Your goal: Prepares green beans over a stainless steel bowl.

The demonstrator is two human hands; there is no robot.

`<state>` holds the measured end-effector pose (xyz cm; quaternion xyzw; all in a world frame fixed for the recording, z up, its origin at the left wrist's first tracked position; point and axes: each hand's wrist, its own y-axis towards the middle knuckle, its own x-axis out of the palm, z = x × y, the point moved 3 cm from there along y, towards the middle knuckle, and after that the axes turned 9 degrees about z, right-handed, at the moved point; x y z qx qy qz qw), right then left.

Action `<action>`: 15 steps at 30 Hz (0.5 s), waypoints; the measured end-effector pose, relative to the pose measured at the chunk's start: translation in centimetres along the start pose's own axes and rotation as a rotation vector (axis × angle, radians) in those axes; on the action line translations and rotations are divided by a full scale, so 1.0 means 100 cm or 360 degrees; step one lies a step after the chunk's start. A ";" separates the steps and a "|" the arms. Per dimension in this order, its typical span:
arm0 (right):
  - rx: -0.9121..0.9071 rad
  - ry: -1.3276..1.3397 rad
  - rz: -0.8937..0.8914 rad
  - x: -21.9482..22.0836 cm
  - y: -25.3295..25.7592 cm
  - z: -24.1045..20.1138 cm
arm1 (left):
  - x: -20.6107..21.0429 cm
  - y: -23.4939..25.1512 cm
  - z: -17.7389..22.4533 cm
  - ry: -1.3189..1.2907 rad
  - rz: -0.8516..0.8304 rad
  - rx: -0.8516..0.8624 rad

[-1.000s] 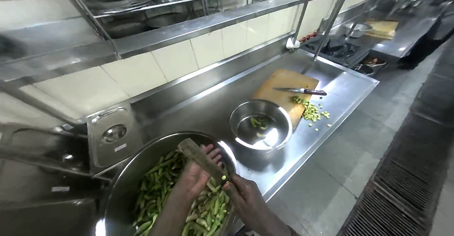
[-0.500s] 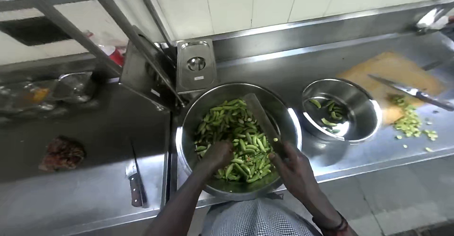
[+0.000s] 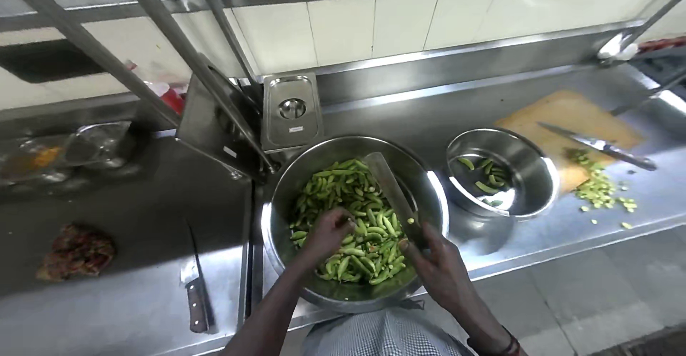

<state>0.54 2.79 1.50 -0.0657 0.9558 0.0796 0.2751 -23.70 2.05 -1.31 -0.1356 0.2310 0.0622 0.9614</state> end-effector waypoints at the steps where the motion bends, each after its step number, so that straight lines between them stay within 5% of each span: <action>1: 0.0006 0.0025 0.0000 0.001 0.000 0.001 | 0.000 -0.006 0.000 -0.0415 0.0013 -0.0093; 5: 0.0000 0.0061 -0.0105 0.007 0.001 -0.002 | 0.010 -0.024 0.012 -0.1567 -0.0055 -0.0523; 15: -0.0206 0.0117 -0.0181 0.022 -0.003 -0.017 | 0.022 -0.048 0.031 -0.1698 -0.0226 -0.0428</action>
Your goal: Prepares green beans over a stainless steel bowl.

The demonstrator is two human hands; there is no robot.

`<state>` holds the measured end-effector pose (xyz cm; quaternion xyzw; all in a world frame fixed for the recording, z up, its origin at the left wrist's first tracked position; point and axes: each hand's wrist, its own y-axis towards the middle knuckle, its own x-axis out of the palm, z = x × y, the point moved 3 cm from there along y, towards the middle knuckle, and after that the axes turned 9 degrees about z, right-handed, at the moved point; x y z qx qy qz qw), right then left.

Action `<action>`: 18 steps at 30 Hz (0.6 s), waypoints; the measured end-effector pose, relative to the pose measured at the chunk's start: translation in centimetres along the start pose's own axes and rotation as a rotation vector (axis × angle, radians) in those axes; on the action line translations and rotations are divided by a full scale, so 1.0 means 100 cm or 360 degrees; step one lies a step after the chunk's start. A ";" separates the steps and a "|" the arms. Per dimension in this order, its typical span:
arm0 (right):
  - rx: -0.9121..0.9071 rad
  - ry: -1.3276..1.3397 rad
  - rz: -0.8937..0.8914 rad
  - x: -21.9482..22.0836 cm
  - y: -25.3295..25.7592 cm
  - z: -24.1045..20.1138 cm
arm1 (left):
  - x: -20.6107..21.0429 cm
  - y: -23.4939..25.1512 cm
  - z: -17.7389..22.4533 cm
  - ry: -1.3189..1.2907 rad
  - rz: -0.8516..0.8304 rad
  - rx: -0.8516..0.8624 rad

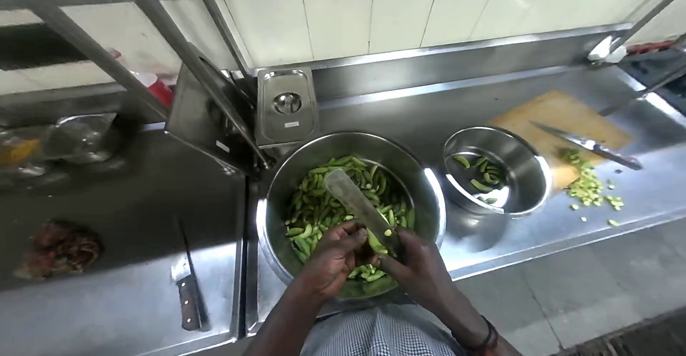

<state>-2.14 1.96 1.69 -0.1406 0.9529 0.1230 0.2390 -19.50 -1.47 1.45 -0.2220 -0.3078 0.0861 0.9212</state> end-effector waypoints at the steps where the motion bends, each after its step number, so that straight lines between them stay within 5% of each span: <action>1: -0.0020 0.0002 0.0009 0.001 0.000 0.000 | -0.001 -0.001 0.000 -0.0010 -0.0075 0.0020; 10: -0.0065 -0.0067 -0.0042 0.004 -0.002 -0.004 | 0.000 -0.005 0.001 -0.0044 -0.0125 0.0021; 18: -0.0089 -0.0128 -0.0039 0.005 -0.003 -0.003 | 0.001 -0.008 0.001 -0.0102 0.0129 0.0180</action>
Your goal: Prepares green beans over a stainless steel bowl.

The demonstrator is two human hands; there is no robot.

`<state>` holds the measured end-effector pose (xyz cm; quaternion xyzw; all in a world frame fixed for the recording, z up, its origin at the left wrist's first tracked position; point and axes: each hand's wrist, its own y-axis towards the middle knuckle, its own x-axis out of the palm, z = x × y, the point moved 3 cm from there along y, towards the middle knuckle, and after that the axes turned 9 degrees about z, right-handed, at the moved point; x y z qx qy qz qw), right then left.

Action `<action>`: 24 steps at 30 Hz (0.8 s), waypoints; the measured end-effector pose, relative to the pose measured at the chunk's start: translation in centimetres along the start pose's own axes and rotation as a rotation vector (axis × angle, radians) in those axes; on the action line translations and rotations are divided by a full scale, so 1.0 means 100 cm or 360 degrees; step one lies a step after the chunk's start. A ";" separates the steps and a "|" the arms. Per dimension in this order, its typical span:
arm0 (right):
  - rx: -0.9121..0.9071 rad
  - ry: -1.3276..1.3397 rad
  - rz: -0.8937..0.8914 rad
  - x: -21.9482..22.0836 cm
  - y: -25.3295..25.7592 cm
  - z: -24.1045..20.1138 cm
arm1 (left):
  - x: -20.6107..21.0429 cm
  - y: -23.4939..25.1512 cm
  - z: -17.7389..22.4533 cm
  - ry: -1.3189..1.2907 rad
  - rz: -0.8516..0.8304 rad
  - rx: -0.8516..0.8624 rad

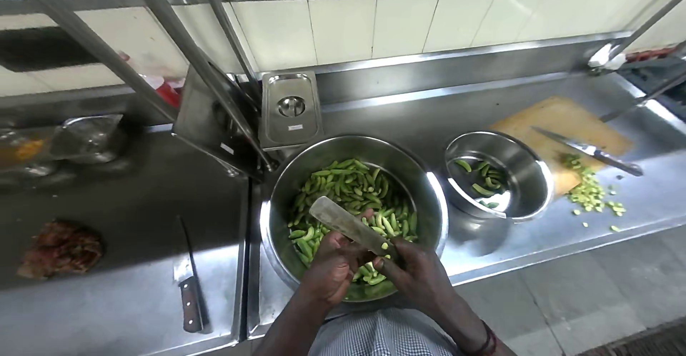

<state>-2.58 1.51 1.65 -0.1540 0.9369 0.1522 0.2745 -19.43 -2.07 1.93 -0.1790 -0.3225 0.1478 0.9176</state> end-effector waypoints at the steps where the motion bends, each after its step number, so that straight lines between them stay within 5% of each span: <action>1: 0.0007 0.0036 -0.0028 0.000 0.000 -0.001 | -0.003 0.001 0.000 -0.0019 0.0023 0.0061; 8: 0.0051 0.0032 0.0117 -0.007 0.006 0.005 | -0.014 -0.001 0.011 0.0762 0.0268 0.0603; 17: 0.0271 0.0046 -0.0078 -0.004 0.008 0.001 | -0.011 -0.010 0.004 0.1330 0.0013 0.1045; 24: 0.0235 0.0057 -0.0069 -0.002 0.006 -0.002 | -0.008 -0.012 0.001 0.1381 -0.0179 0.1180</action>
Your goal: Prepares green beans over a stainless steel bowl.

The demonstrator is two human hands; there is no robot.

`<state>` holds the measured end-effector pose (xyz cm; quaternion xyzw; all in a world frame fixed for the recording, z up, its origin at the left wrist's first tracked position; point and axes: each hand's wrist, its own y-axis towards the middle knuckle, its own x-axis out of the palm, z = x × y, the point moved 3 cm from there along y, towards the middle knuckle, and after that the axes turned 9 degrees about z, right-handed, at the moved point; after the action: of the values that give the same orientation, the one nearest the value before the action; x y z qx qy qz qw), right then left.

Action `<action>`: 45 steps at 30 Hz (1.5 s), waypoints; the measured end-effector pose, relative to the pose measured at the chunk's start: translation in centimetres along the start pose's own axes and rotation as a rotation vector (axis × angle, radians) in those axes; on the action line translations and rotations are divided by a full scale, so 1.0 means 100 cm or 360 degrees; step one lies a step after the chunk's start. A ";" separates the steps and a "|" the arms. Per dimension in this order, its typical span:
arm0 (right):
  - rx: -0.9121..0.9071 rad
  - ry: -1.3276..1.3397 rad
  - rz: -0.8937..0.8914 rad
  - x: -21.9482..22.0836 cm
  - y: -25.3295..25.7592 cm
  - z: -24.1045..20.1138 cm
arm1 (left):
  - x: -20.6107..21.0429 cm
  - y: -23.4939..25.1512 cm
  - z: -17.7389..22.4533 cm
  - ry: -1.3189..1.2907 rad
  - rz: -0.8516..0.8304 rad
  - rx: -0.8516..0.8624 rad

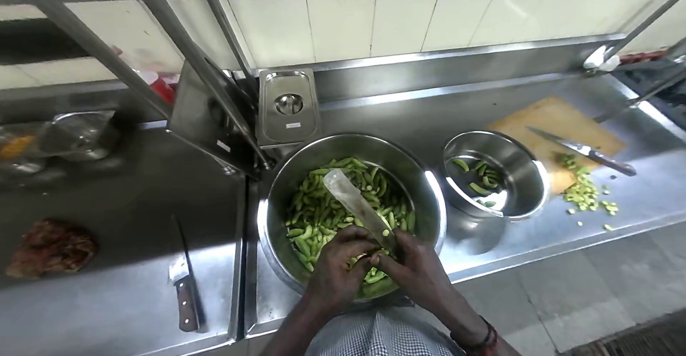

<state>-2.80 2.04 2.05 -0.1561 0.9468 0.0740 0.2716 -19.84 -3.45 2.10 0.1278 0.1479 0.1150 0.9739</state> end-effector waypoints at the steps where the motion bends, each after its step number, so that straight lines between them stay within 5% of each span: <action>1: 0.0004 -0.0003 -0.0024 0.000 0.000 0.001 | 0.000 -0.001 0.000 -0.0001 0.0001 0.0023; 5: -0.0008 0.0031 -0.0108 0.005 -0.003 0.001 | -0.003 0.000 -0.001 0.0257 0.0155 0.0056; 8: -0.0105 -0.0028 -0.0014 0.001 -0.003 0.003 | -0.019 0.015 -0.012 0.0387 0.0152 -0.0271; 12: -0.0254 -0.0141 0.0225 -0.010 0.001 0.008 | -0.042 0.034 -0.038 -0.0547 0.0305 -0.0997; 14: -0.0228 -0.0212 0.0269 -0.013 0.001 0.008 | -0.046 0.039 -0.044 -0.0625 0.0356 -0.1211; 18: -0.0078 -0.0236 0.0230 -0.012 0.000 0.011 | -0.043 0.054 -0.039 0.0503 -0.0291 -0.0888; 21: -0.0055 -0.0238 0.0217 -0.010 -0.002 0.012 | -0.029 0.069 -0.073 0.1406 -0.0861 -0.0581; 27: -0.0031 -0.0194 0.0258 -0.015 -0.004 0.018 | -0.012 0.075 -0.121 0.1703 -0.1285 -0.0429; 30: 0.0016 -0.0109 0.0251 -0.018 -0.005 0.024 | -0.020 0.079 -0.114 0.1456 -0.1156 -0.0522; 36: 0.0034 0.0004 0.0133 -0.015 -0.006 0.024 | -0.032 0.056 -0.041 0.0161 -0.0419 -0.0953; 39: -0.0006 0.0074 0.0046 -0.009 -0.005 0.018 | -0.025 0.039 -0.032 -0.0342 -0.0407 -0.0909; 45: -0.0077 0.0004 -0.0050 -0.001 -0.005 0.005 | -0.007 0.025 -0.012 -0.0563 -0.0365 -0.0969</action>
<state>-2.27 1.70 1.70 -0.1775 0.9425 0.0923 0.2678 -21.38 -1.04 1.85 -0.1674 -0.0502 0.0199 0.9844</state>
